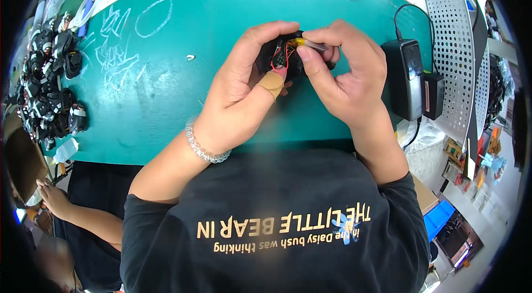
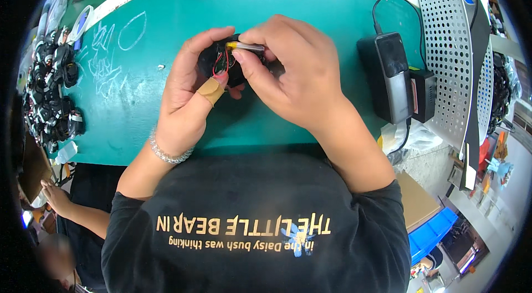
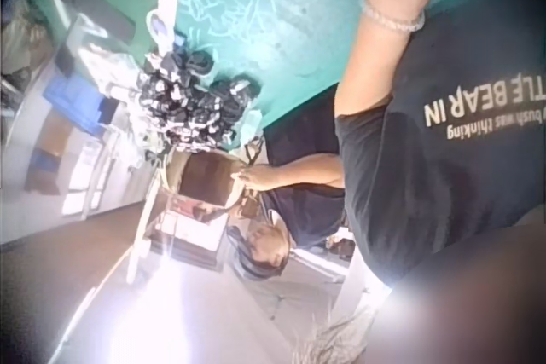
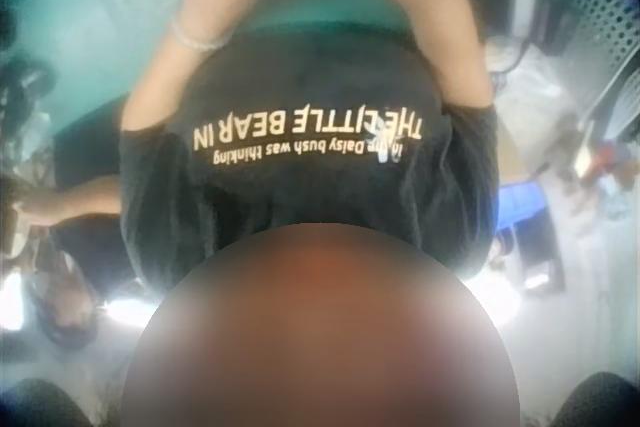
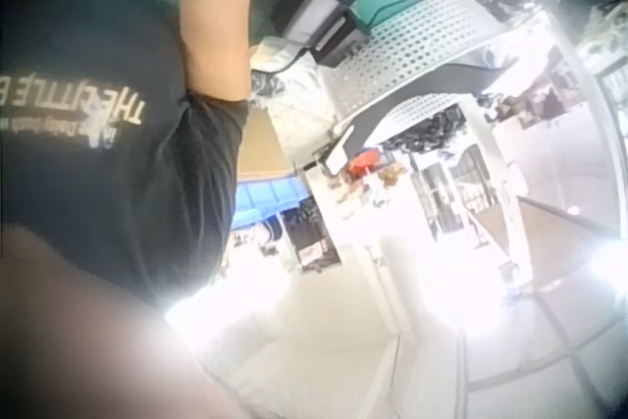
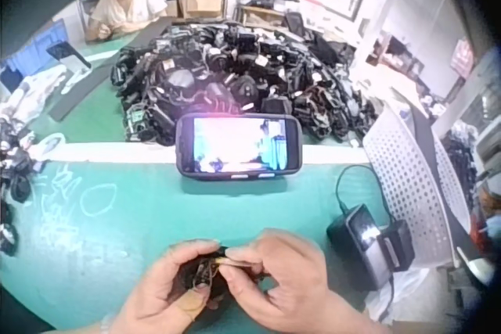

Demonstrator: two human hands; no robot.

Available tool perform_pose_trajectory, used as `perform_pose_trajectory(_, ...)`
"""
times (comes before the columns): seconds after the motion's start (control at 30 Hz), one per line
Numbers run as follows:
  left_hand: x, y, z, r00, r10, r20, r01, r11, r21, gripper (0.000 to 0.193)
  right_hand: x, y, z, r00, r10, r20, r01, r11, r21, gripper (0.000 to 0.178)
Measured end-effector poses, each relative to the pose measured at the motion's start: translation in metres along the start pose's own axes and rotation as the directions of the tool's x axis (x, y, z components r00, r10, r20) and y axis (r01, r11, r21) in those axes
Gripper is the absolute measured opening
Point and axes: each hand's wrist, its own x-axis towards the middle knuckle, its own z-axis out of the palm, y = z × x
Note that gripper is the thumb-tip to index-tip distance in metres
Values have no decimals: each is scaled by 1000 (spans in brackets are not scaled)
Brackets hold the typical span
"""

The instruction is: The person assembles small black electronic devices by inserting batteries and securing internal components. They handle the devices one at a time, manipulating wires and placing batteries into the casing before closing the unit.

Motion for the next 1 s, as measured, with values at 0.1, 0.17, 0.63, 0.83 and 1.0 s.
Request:
perform_pose_trajectory(0.1, 1, -2, 1, 1000, 23, 12, -23, 1000, 15, 41, 0, 3, 3, 998, -40, -39, 41, 999, 27, 15)
perform_pose_trajectory(0.17, 0, -2, 1, 1000, 8, 15, -8, 1000, 24, 41, 0, 3, 5, 997, -60, -39, 61, 997, 45, 15)
perform_pose_trajectory(0.63, -2, 4, 0, 996, -74, -51, 72, 997, -31, 46, 2, 6, 2, 994, -108, 37, 103, 989, 102, 15)
perform_pose_trajectory(0.83, -2, 7, -1, 996, -83, -41, 83, 997, 3, 47, 1, 5, 3, 995, -94, 23, 90, 989, 121, 15)
perform_pose_trajectory(1.0, -2, 6, 2, 995, -86, -52, 84, 996, -42, 46, 1, 5, 5, 997, -83, 1, 82, 982, 169, 14)
